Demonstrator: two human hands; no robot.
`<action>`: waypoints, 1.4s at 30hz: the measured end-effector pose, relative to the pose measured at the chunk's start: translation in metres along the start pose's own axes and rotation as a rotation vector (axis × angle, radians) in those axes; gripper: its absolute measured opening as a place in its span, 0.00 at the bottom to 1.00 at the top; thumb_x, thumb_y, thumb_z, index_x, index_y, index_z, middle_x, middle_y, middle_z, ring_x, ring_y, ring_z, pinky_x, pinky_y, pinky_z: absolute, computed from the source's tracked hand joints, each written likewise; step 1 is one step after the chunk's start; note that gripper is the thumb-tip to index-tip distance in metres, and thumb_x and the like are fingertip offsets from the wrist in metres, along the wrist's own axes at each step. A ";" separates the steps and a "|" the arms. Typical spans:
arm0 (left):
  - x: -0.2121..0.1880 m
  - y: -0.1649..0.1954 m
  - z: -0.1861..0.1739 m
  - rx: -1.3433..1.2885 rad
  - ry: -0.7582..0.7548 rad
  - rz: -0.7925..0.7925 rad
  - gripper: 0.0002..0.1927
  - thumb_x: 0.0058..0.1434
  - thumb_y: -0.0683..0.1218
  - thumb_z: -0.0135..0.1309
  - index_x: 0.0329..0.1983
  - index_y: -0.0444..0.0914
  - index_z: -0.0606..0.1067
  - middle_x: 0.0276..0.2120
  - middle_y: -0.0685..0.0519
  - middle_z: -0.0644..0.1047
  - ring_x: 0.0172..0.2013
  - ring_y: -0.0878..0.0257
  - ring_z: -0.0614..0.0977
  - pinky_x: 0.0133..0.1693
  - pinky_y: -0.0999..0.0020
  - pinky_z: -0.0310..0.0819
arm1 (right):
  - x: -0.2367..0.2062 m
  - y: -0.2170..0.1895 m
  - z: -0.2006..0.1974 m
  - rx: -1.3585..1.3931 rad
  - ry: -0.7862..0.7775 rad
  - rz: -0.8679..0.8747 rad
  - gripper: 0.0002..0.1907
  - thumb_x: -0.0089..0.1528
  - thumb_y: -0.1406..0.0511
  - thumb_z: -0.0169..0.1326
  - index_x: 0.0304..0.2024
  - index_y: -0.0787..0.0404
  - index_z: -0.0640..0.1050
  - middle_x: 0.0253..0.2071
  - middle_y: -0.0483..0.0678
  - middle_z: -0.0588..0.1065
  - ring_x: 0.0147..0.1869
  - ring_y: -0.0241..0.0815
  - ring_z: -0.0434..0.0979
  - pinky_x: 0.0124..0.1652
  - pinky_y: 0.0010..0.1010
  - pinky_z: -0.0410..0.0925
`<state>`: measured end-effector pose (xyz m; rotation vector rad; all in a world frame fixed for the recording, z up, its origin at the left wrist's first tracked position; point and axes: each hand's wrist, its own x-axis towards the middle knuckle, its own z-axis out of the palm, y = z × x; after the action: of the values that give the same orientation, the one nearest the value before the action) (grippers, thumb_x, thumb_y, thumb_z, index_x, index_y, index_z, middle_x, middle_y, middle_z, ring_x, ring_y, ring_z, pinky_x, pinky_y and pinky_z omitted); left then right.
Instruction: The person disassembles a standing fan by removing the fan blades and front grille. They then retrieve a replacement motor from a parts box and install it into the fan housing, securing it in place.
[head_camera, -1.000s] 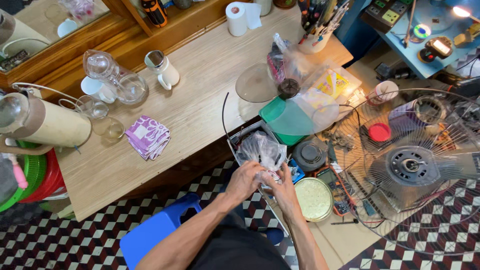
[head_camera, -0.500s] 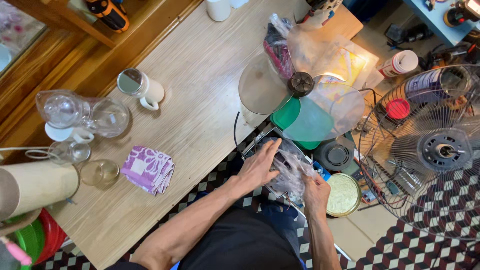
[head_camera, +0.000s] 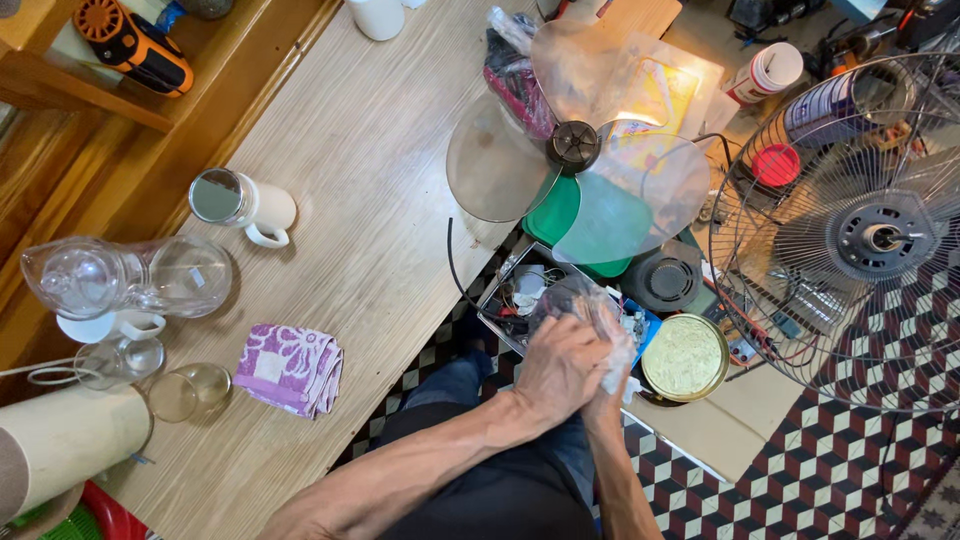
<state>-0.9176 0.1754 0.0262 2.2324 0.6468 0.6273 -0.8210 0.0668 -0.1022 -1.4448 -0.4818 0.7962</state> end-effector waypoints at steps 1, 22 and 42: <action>0.000 0.011 -0.006 0.000 -0.005 0.027 0.12 0.53 0.43 0.61 0.41 0.37 0.79 0.39 0.50 0.79 0.44 0.52 0.78 0.45 0.55 0.69 | 0.000 0.002 -0.011 -0.131 0.011 -0.082 0.20 0.75 0.60 0.44 0.64 0.65 0.70 0.60 0.53 0.73 0.62 0.44 0.74 0.64 0.37 0.68; -0.049 -0.103 -0.063 0.129 -0.326 -0.261 0.07 0.61 0.44 0.59 0.38 0.35 0.82 0.34 0.47 0.80 0.37 0.49 0.81 0.41 0.55 0.76 | -0.054 -0.132 -0.061 0.172 0.557 0.089 0.10 0.75 0.64 0.51 0.54 0.64 0.76 0.44 0.45 0.77 0.41 0.34 0.76 0.38 0.25 0.69; 0.003 -0.153 0.006 0.163 -0.381 -0.110 0.06 0.60 0.43 0.60 0.40 0.38 0.83 0.39 0.48 0.81 0.37 0.46 0.83 0.40 0.54 0.78 | -0.101 -0.105 -0.079 0.254 0.605 0.148 0.11 0.73 0.65 0.55 0.55 0.64 0.76 0.47 0.46 0.77 0.44 0.34 0.76 0.39 0.26 0.70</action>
<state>-0.9515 0.2682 -0.0904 2.3588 0.6348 0.0888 -0.8109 -0.0548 0.0101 -1.4054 0.1835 0.4746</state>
